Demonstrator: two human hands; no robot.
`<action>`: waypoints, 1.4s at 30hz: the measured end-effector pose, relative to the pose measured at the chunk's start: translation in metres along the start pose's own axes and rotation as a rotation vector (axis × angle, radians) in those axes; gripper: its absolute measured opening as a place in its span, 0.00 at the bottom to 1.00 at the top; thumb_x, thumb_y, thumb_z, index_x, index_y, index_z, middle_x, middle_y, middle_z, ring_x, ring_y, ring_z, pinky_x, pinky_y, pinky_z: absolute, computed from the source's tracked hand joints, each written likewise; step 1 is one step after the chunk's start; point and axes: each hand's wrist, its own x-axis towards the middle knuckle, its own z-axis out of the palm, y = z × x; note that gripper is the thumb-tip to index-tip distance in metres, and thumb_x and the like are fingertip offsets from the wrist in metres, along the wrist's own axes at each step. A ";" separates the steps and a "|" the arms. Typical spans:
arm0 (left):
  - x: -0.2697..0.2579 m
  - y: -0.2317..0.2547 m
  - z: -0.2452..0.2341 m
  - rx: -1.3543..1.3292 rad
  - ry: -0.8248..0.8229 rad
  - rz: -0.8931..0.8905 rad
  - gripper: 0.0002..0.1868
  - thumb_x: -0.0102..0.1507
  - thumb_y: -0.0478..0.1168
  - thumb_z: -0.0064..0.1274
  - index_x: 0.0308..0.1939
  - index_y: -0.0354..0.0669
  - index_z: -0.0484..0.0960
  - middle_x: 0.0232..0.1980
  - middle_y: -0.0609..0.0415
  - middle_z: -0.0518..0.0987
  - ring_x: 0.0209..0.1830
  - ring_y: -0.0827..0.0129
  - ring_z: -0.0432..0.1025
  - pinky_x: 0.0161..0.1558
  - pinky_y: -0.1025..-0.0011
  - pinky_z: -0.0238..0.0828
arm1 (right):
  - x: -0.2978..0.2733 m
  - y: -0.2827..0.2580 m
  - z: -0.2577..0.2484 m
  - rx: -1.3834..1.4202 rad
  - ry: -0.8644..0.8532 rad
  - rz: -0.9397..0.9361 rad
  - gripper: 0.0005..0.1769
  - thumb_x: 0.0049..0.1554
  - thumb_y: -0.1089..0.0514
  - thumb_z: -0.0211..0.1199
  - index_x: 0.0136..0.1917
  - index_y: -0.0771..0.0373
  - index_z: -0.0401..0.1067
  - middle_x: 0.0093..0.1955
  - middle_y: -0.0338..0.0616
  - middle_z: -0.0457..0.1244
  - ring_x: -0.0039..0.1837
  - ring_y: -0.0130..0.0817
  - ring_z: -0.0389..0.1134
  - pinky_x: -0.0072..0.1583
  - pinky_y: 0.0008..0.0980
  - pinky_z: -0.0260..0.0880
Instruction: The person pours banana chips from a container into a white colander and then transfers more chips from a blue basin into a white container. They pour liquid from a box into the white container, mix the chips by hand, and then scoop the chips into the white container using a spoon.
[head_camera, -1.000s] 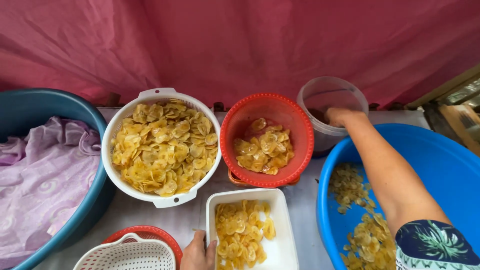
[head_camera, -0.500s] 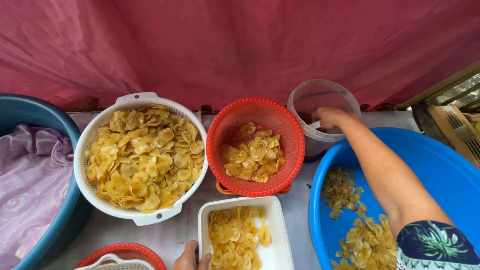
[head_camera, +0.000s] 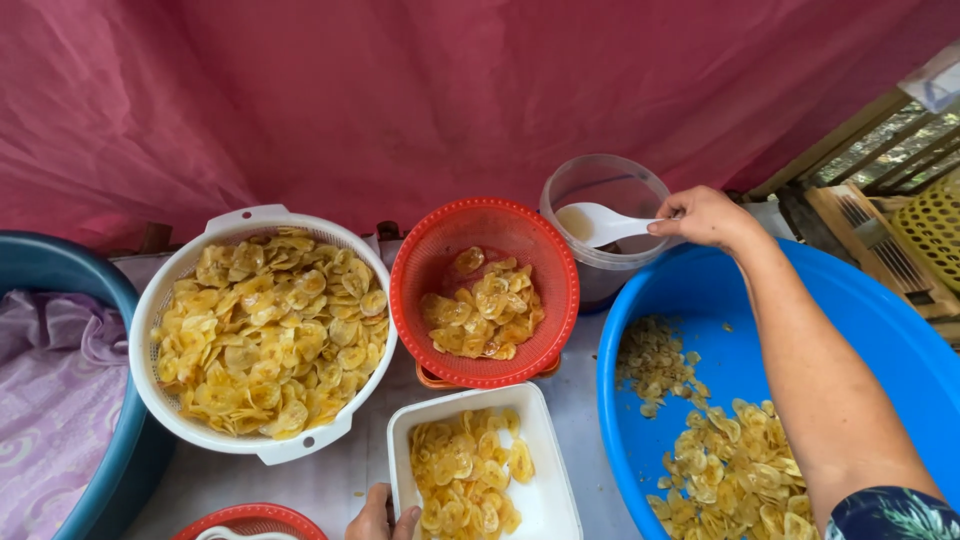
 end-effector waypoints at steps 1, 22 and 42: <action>0.002 -0.001 -0.001 0.017 -0.001 -0.010 0.20 0.56 0.41 0.62 0.51 0.40 0.79 0.32 0.45 0.88 0.30 0.66 0.84 0.38 0.69 0.81 | -0.006 0.001 -0.001 0.084 -0.003 0.047 0.17 0.50 0.48 0.74 0.46 0.62 0.82 0.39 0.47 0.69 0.43 0.36 0.68 0.46 0.39 0.68; -0.031 0.030 -0.019 -0.290 -0.119 -0.162 0.17 0.61 0.38 0.58 0.51 0.34 0.76 0.30 0.54 0.73 0.24 0.74 0.69 0.27 0.71 0.72 | -0.221 -0.147 0.081 -0.294 -0.068 -0.618 0.12 0.46 0.51 0.73 0.43 0.54 0.78 0.40 0.41 0.66 0.45 0.44 0.69 0.49 0.44 0.61; -0.015 -0.035 0.015 -0.399 -0.052 -0.150 0.18 0.59 0.37 0.62 0.49 0.31 0.78 0.25 0.57 0.72 0.23 0.78 0.65 0.30 0.77 0.65 | -0.041 -0.019 -0.053 -0.234 0.187 -0.010 0.17 0.49 0.45 0.75 0.47 0.57 0.82 0.44 0.50 0.71 0.48 0.44 0.72 0.50 0.38 0.69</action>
